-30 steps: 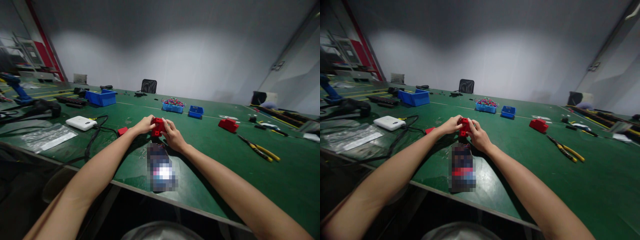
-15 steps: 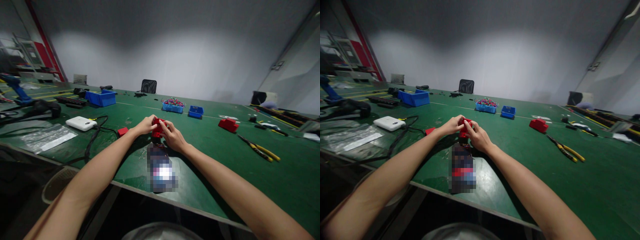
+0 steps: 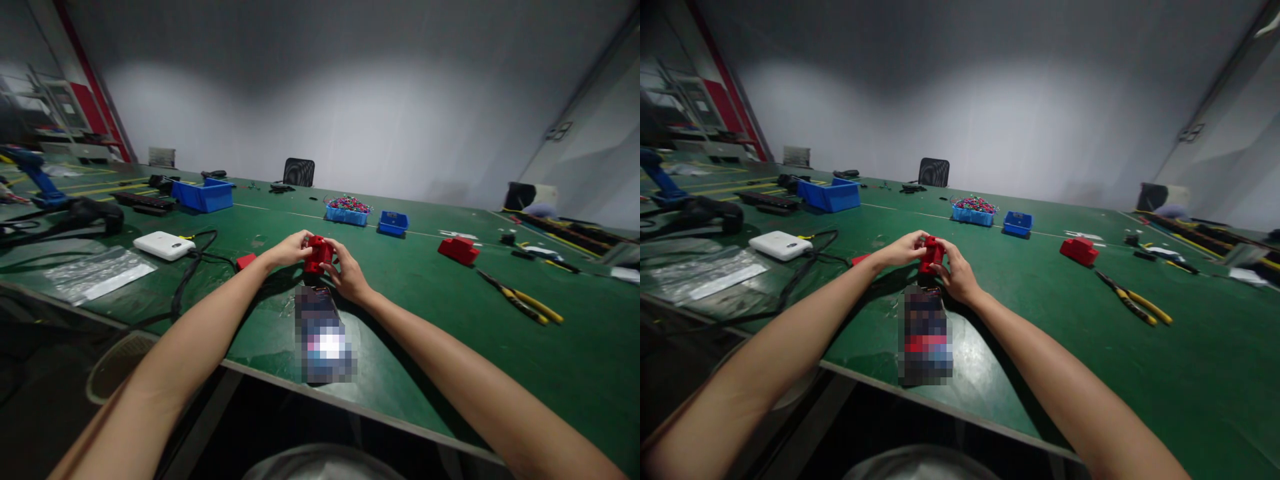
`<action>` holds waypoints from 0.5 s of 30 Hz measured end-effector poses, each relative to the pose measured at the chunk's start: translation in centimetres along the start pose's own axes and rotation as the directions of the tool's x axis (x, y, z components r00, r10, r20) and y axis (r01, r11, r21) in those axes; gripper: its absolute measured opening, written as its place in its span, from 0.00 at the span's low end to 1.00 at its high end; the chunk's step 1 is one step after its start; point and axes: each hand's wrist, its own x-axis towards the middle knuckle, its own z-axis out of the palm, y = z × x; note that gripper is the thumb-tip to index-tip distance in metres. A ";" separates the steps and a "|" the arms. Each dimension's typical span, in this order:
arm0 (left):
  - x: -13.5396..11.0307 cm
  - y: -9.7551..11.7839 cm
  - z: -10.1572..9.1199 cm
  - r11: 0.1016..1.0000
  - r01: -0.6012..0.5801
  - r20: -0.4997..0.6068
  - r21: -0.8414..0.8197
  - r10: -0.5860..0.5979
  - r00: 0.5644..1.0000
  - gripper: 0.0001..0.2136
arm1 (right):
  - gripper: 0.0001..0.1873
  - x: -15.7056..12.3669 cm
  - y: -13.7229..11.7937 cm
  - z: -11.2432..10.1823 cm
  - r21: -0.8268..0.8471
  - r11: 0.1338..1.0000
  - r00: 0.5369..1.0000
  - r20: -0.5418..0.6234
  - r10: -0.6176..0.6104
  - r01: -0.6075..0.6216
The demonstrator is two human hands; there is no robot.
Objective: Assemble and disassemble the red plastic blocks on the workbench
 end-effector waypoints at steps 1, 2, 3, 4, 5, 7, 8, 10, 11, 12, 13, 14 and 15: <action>0.0 -0.1 0.0 0.999 0.013 0.014 -0.048 -0.013 1.000 0.17 | 0.27 0.0 0.1 0.0 0.020 1.000 1.000 0.004 0.014 -0.014; 0.1 -0.1 0.0 0.996 0.026 0.027 -0.089 -0.023 0.999 0.16 | 0.27 0.0 0.2 0.1 0.032 0.999 1.000 0.011 0.021 -0.022; 0.1 -0.2 0.0 0.992 0.036 0.035 -0.118 -0.032 0.999 0.16 | 0.28 0.0 0.2 0.1 0.037 0.999 1.000 0.019 0.024 -0.025; 0.1 -0.2 -0.1 0.991 0.044 0.037 -0.129 -0.040 0.999 0.16 | 0.28 0.0 0.3 0.1 0.037 0.999 0.999 0.023 0.027 -0.027; 0.1 -0.1 -0.1 0.991 0.047 0.030 -0.122 -0.044 0.999 0.16 | 0.28 0.0 0.3 0.2 0.037 0.999 0.999 0.019 0.030 -0.031; 0.1 -0.1 -0.1 0.995 0.047 0.009 -0.087 -0.047 0.999 0.16 | 0.28 0.0 0.3 0.2 0.035 0.999 0.999 -0.010 0.041 -0.041; 0.1 0.0 -0.1 0.996 0.048 0.003 -0.076 -0.048 0.999 0.16 | 0.28 0.0 0.2 0.3 0.030 0.999 0.999 -0.027 0.043 -0.042; 0.1 0.0 -0.1 0.996 0.044 0.002 -0.080 -0.044 0.999 0.15 | 0.28 0.0 0.1 0.3 -0.008 1.000 1.000 -0.027 0.016 -0.016; 0.1 0.1 0.0 0.995 0.040 0.003 -0.092 -0.040 0.999 0.14 | 0.28 0.0 0.0 0.4 -0.036 0.999 1.000 -0.006 -0.009 0.009; 0.1 0.1 0.0 0.994 0.036 0.004 -0.106 -0.036 0.999 0.14 | 0.28 0.0 -0.1 0.4 -0.058 0.998 0.999 0.017 -0.029 0.030; 0.1 0.2 0.0 0.992 0.032 0.004 -0.120 -0.032 0.999 0.13 | 0.28 0.0 -0.2 0.4 -0.072 0.996 0.999 0.035 -0.041 0.043; 0.1 0.2 0.0 0.991 0.033 0.005 -0.132 -0.033 0.999 0.13 | 0.28 0.0 -0.3 0.4 -0.075 0.996 0.998 0.038 -0.042 0.044; 0.1 0.3 0.1 0.989 0.041 0.010 -0.142 -0.040 0.999 0.13 | 0.28 0.0 -0.3 0.4 -0.073 0.997 0.999 0.027 -0.035 0.037</action>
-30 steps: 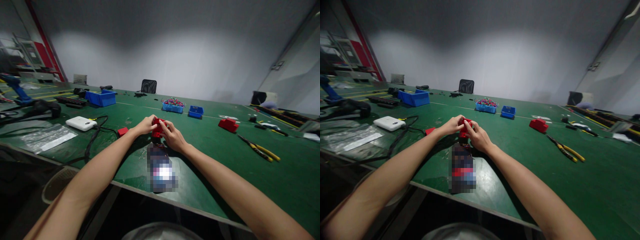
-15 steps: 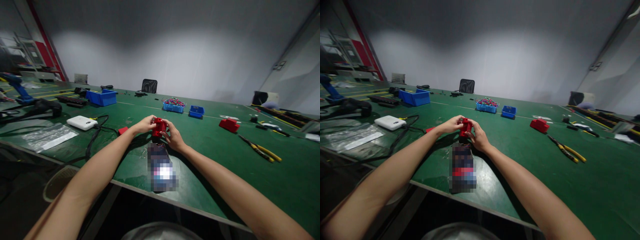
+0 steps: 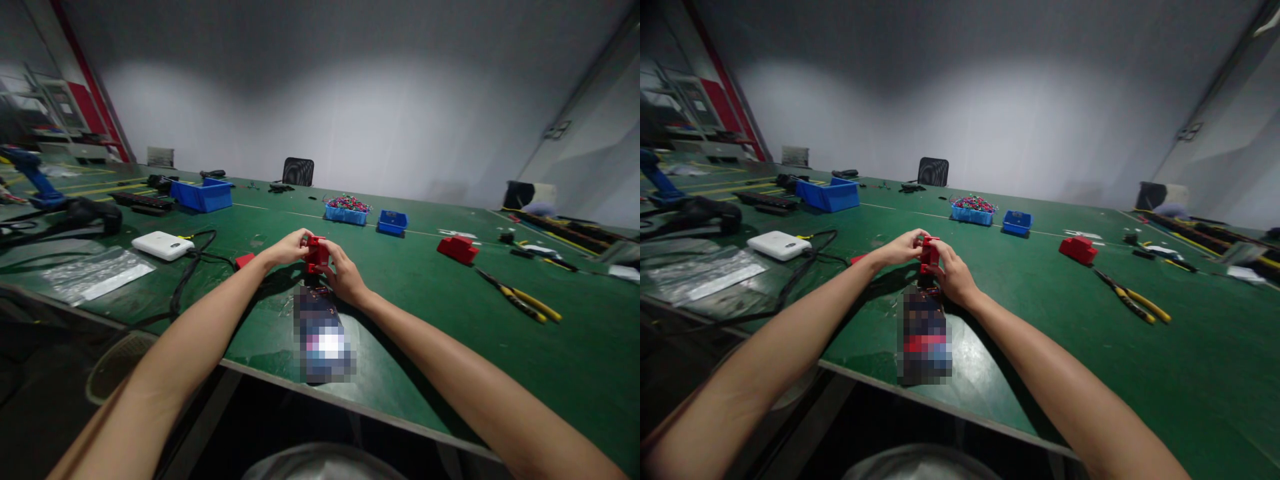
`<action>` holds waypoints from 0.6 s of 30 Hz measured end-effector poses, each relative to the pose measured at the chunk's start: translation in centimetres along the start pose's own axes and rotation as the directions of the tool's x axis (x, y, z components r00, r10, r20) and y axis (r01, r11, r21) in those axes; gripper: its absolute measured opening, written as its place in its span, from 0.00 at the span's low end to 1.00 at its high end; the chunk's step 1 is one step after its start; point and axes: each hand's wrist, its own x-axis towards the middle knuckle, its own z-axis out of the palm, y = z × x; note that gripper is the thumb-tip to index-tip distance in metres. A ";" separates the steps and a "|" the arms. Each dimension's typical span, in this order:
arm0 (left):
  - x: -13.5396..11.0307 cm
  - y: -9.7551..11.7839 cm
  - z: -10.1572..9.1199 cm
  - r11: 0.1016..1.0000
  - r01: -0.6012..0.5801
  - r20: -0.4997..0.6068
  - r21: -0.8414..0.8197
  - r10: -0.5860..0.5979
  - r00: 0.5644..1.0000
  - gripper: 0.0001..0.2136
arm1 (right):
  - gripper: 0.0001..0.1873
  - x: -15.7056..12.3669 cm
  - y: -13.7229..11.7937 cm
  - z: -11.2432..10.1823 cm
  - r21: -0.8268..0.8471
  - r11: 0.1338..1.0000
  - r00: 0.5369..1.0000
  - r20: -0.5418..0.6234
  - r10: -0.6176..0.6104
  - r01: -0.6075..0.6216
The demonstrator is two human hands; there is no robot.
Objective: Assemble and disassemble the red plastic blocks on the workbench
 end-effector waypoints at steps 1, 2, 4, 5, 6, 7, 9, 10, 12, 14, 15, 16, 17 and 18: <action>0.0 0.1 0.0 1.000 0.011 0.004 -0.005 -0.011 1.000 0.13 | 0.29 0.0 0.0 0.0 0.002 1.000 1.000 -0.013 0.010 -0.010; 0.0 0.2 0.0 1.000 0.023 0.009 -0.004 -0.023 1.000 0.13 | 0.29 0.0 0.0 -0.1 -0.002 1.000 1.000 -0.019 0.014 -0.014; -0.1 0.3 0.0 0.999 0.038 0.012 0.009 -0.038 0.999 0.12 | 0.28 0.0 -0.1 -0.2 -0.031 1.000 1.000 0.000 0.003 -0.003; -0.1 0.4 0.0 0.999 0.038 0.015 0.014 -0.038 0.999 0.12 | 0.28 0.1 -0.2 -0.3 -0.047 0.999 1.000 0.013 -0.009 0.010; -0.2 0.4 0.0 0.999 0.034 0.021 0.012 -0.034 0.999 0.12 | 0.28 0.1 -0.2 -0.4 -0.058 0.998 1.000 0.020 -0.018 0.020; -0.2 0.4 0.0 0.999 0.031 0.030 0.006 -0.031 0.999 0.12 | 0.28 0.2 -0.3 -0.4 -0.063 0.998 1.000 0.019 -0.023 0.024; -0.2 0.3 -0.1 0.999 0.035 0.040 -0.010 -0.035 0.999 0.13 | 0.28 0.2 -0.4 -0.5 -0.068 0.997 1.000 0.007 -0.023 0.024; -0.2 0.2 -0.1 0.999 0.042 0.038 -0.014 -0.042 0.998 0.13 | 0.28 0.3 -0.4 -0.5 -0.075 0.997 1.000 0.008 -0.022 0.022; -0.2 0.2 -0.1 0.998 0.055 0.034 -0.015 -0.055 0.998 0.14 | 0.28 0.3 -0.2 -0.7 -0.104 0.994 1.000 0.022 -0.015 0.018; -0.3 0.3 -0.1 0.998 0.056 0.049 -0.019 -0.055 0.997 0.15 | 0.28 0.2 0.0 -0.8 -0.131 0.991 0.999 0.046 0.006 0.000; -0.3 0.4 -0.1 0.998 0.055 0.068 -0.025 -0.053 0.996 0.15 | 0.29 0.1 0.1 -0.9 -0.134 0.991 0.998 0.055 0.024 -0.017; -0.4 0.4 0.0 0.998 0.054 0.090 -0.031 -0.051 0.995 0.15 | 0.29 0.0 0.2 -1.0 -0.126 0.991 0.997 0.061 0.045 -0.037; -0.4 0.5 0.0 0.998 0.057 0.113 -0.038 -0.053 0.992 0.16 | 0.29 0.0 0.3 -1.0 -0.107 0.993 0.996 0.068 0.063 -0.055; -0.5 0.6 0.0 0.997 0.063 0.132 -0.047 -0.056 0.990 0.16 | 0.29 -0.1 0.4 -1.0 -0.077 0.994 0.994 0.074 0.079 -0.074</action>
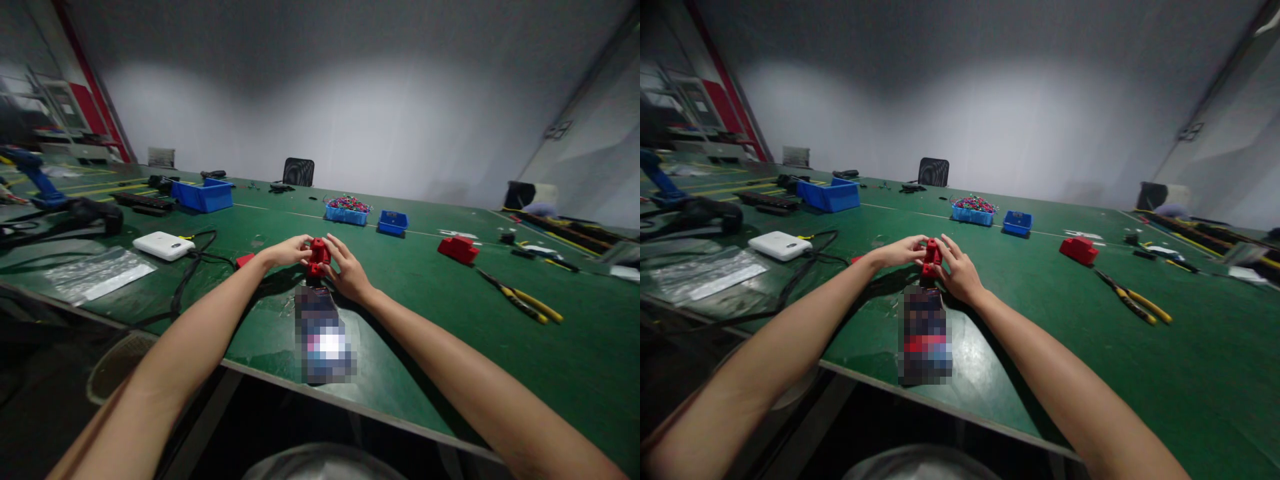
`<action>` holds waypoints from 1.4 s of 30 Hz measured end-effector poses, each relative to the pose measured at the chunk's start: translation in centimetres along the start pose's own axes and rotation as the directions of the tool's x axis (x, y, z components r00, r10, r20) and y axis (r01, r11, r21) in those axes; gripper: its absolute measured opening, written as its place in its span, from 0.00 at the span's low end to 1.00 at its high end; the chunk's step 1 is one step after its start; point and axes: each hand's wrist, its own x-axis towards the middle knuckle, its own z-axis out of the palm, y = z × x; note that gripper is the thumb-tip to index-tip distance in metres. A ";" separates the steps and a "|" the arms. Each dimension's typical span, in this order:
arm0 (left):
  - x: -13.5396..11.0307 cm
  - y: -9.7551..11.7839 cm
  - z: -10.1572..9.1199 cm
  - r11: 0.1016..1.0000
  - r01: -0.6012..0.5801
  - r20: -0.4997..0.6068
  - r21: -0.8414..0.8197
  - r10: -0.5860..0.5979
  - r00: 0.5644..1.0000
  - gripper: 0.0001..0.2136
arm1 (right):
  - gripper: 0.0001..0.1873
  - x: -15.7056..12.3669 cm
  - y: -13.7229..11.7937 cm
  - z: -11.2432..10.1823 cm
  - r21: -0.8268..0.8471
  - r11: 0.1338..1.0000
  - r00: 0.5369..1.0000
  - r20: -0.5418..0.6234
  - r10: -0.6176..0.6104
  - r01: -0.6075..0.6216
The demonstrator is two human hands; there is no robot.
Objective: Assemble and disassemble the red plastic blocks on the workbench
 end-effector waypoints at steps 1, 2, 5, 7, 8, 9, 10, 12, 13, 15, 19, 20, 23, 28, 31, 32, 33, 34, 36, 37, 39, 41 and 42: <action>-0.1 0.1 0.0 1.000 0.005 0.012 -0.011 -0.004 1.000 0.17 | 0.29 0.0 0.0 0.0 0.041 0.999 1.000 0.001 0.022 -0.022; -0.1 0.1 0.1 1.000 0.007 0.019 -0.023 -0.007 1.000 0.18 | 0.30 0.0 0.0 0.1 0.094 0.994 0.998 -0.007 0.057 -0.057; -0.4 0.3 0.1 0.997 -0.002 0.041 -0.083 0.005 0.999 0.20 | 0.37 0.3 -0.2 0.0 0.309 0.918 0.967 0.026 0.253 -0.249; -0.4 0.4 0.0 0.991 -0.010 0.087 -0.133 0.021 0.996 0.21 | 0.44 0.5 -0.4 -0.1 0.451 0.810 0.927 0.148 0.345 -0.374; -0.4 0.4 0.0 0.988 -0.009 0.108 -0.154 0.026 0.994 0.21 | 0.44 0.5 -0.5 -0.2 0.510 0.760 0.916 0.218 0.338 -0.402; -0.3 0.4 -0.1 0.985 -0.004 0.121 -0.172 0.025 0.992 0.21 | 0.43 0.6 -0.6 -0.3 0.561 0.720 0.912 0.272 0.306 -0.409; -0.2 0.4 -0.1 0.982 0.010 0.124 -0.191 0.014 0.992 0.20 | 0.40 0.7 -0.8 -0.4 0.608 0.685 0.915 0.301 0.269 -0.401; 0.0 0.4 -0.1 0.971 0.057 0.123 -0.232 -0.028 0.992 0.19 | 0.36 0.8 -1.0 -0.5 0.677 0.628 0.922 0.316 0.224 -0.385; 0.1 0.4 0.0 0.966 0.076 0.123 -0.248 -0.046 0.991 0.18 | 0.35 0.9 -1.1 -0.5 0.698 0.606 0.923 0.315 0.221 -0.383; 0.0 0.6 0.2 0.974 0.070 0.115 -0.217 -0.045 0.992 0.19 | 0.33 0.9 -1.1 -0.4 0.714 0.588 0.924 0.309 0.224 -0.381; -0.6 1.4 0.5 0.998 -0.026 0.009 0.057 0.025 1.000 0.24 | 0.31 0.8 -0.9 0.0 0.708 0.613 0.936 0.280 0.213 -0.351; -0.7 1.6 0.6 0.995 -0.031 -0.006 0.100 0.032 0.999 0.25 | 0.32 0.7 -0.9 0.0 0.707 0.613 0.935 0.280 0.217 -0.354; -0.8 1.8 0.6 0.990 -0.054 -0.002 0.128 0.054 0.999 0.26 | 0.35 0.6 -0.7 0.2 0.706 0.605 0.929 0.295 0.224 -0.369; -0.7 1.7 0.7 0.992 -0.090 0.015 0.085 0.089 0.996 0.26 | 0.37 0.6 -0.6 0.3 0.711 0.596 0.928 0.293 0.230 -0.372; -0.7 1.7 0.7 0.987 -0.095 -0.004 0.129 0.096 0.995 0.25 | 0.37 0.6 -0.6 0.3 0.704 0.608 0.930 0.294 0.221 -0.367; -0.7 1.7 0.6 0.986 -0.098 0.002 0.134 0.099 0.995 0.25 | 0.37 0.6 -0.6 0.2 0.701 0.614 0.931 0.296 0.213 -0.364; -0.8 1.7 0.6 0.986 -0.104 0.011 0.131 0.103 0.995 0.25 | 0.38 0.6 -0.6 0.2 0.698 0.619 0.932 0.297 0.208 -0.360; -0.8 1.7 0.6 0.986 -0.110 0.022 0.123 0.108 0.994 0.25 | 0.39 0.6 -0.6 0.2 0.693 0.626 0.933 0.293 0.208 -0.357; -0.7 1.7 0.6 0.986 -0.122 0.032 0.109 0.119 0.992 0.26 | 0.40 0.6 -0.5 0.2 0.681 0.639 0.933 0.283 0.220 -0.357; -0.7 1.6 0.6 0.986 -0.124 0.033 0.107 0.122 0.992 0.26 | 0.41 0.6 -0.4 0.2 0.679 0.641 0.933 0.281 0.226 -0.359; -0.7 1.6 0.7 0.986 -0.114 0.022 0.125 0.112 0.993 0.27 | 0.40 0.6 -0.4 0.2 0.686 0.630 0.931 0.286 0.228 -0.365; -0.7 1.5 0.8 0.981 -0.090 -0.013 0.172 0.094 0.995 0.27 | 0.38 0.6 -0.5 0.1 0.698 0.612 0.928 0.300 0.223 -0.373; -0.7 1.5 0.8 0.976 -0.081 -0.031 0.204 0.089 0.996 0.27 | 0.37 0.6 -0.5 0.1 0.698 0.609 0.926 0.303 0.225 -0.376</action>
